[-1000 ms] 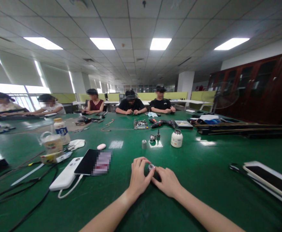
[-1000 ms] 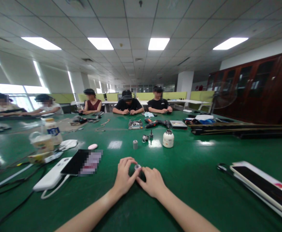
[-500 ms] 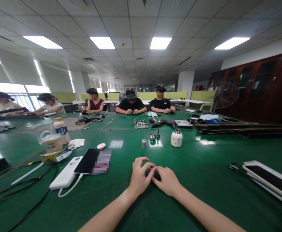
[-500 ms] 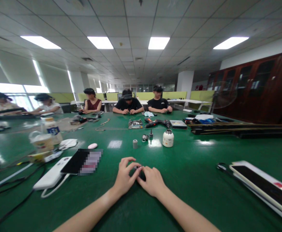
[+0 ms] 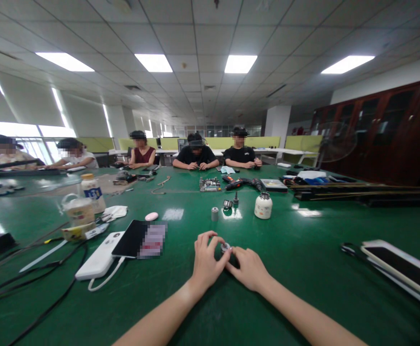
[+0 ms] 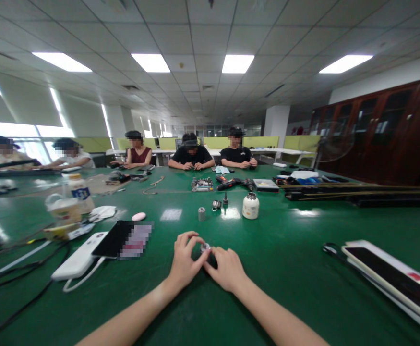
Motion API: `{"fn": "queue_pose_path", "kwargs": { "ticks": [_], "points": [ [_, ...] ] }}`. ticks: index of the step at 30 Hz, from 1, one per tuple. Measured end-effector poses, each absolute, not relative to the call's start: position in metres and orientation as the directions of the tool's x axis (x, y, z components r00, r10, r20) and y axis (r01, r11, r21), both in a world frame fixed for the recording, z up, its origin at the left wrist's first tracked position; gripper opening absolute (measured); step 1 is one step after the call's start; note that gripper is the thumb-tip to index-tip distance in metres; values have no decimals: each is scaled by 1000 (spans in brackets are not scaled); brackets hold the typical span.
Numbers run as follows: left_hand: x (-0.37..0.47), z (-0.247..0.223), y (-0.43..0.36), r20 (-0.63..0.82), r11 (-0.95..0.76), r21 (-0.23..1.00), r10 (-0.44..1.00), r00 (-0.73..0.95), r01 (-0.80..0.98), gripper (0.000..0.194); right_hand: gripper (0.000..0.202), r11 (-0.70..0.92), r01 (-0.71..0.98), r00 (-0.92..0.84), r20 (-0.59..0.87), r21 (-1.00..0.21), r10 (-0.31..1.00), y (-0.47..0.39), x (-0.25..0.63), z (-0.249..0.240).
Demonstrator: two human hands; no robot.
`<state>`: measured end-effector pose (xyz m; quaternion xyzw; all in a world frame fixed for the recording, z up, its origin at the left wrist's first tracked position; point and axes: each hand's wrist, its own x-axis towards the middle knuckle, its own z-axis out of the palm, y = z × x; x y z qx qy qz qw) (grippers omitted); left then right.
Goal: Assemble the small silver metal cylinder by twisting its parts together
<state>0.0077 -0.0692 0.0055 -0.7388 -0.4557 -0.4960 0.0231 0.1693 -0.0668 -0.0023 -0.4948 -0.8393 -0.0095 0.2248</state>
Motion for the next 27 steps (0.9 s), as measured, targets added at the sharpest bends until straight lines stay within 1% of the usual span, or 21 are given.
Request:
{"fn": "queue_pose_path", "kwargs": {
  "ticks": [6, 16, 20, 27],
  "points": [
    [6, 4, -67, 758, -611, 412, 641, 117, 676, 10, 26, 511, 834, -410, 387, -208, 826, -66, 169, -3],
    [5, 0, -62, 770, -597, 421, 633, 78, 683, 11, 26, 519, 830, -418, 386, -207, 822, -67, 169, -1],
    [-4, 1, -54, 762, -513, 429, 648, 8, 744, 14, 28, 516, 830, -412, 391, -211, 823, -67, 169, -2],
    [-32, -15, -31, 686, -283, 444, 718, -119, 850, 15, 30, 517, 830, -411, 396, -209, 821, -68, 169, 0]
  ]
}}
